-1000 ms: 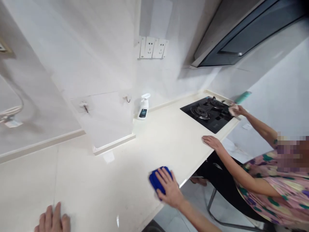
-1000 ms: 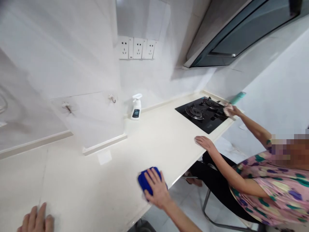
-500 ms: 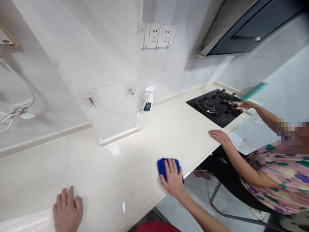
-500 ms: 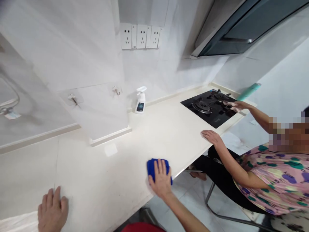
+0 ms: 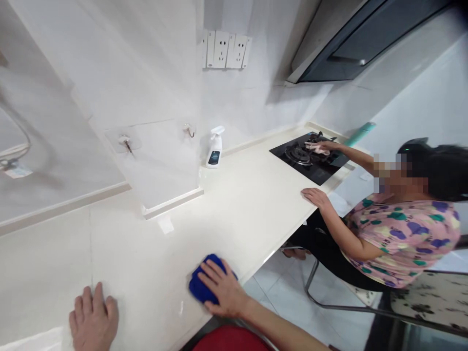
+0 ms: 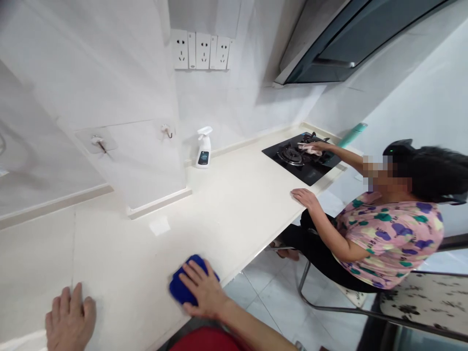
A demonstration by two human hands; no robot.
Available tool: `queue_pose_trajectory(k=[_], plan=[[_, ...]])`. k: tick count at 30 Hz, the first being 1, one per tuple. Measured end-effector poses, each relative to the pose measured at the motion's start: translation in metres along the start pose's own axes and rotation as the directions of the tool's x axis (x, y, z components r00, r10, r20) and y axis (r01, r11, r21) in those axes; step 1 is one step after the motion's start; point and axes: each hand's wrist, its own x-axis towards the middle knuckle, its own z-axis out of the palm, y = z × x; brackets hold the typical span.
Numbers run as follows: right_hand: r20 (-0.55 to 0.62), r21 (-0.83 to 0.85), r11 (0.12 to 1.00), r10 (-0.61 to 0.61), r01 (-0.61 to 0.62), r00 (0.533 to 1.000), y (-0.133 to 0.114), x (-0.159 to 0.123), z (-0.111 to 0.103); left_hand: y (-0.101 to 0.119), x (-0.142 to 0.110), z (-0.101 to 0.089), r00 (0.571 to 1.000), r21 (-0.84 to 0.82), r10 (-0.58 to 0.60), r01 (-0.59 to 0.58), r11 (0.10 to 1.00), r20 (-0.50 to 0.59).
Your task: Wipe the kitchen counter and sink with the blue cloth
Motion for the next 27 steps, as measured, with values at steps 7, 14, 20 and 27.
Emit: queue_pose_trajectory(k=[7, 14, 20, 27], plan=[[-0.245, -0.287, 0.839, 0.402, -0.462, 0.882, 0.109, -0.06, -0.027, -0.011, -0.003, 0.0, 0.999, -0.06, 0.048, -0.047, 0.997, 0.019], [-0.268, -0.383, 0.812, 0.359, -0.441, 0.894, 0.074, -0.053, 0.001, -0.062, -0.057, -0.022, 0.995, -0.129, 0.014, -0.001, 0.992, 0.098], [0.032, -0.211, 0.976, 0.059, -0.051, 0.998, -0.023, 0.009, 0.023, -0.07, -0.12, -0.024, 1.0, -0.055, 0.002, -0.001, 0.998, 0.013], [0.164, 0.047, 0.971, -0.241, 0.236, 0.957, -0.112, 0.082, 0.017, -0.051, -0.126, -0.02, 0.997, -0.009, 0.054, -0.054, 0.998, -0.058]])
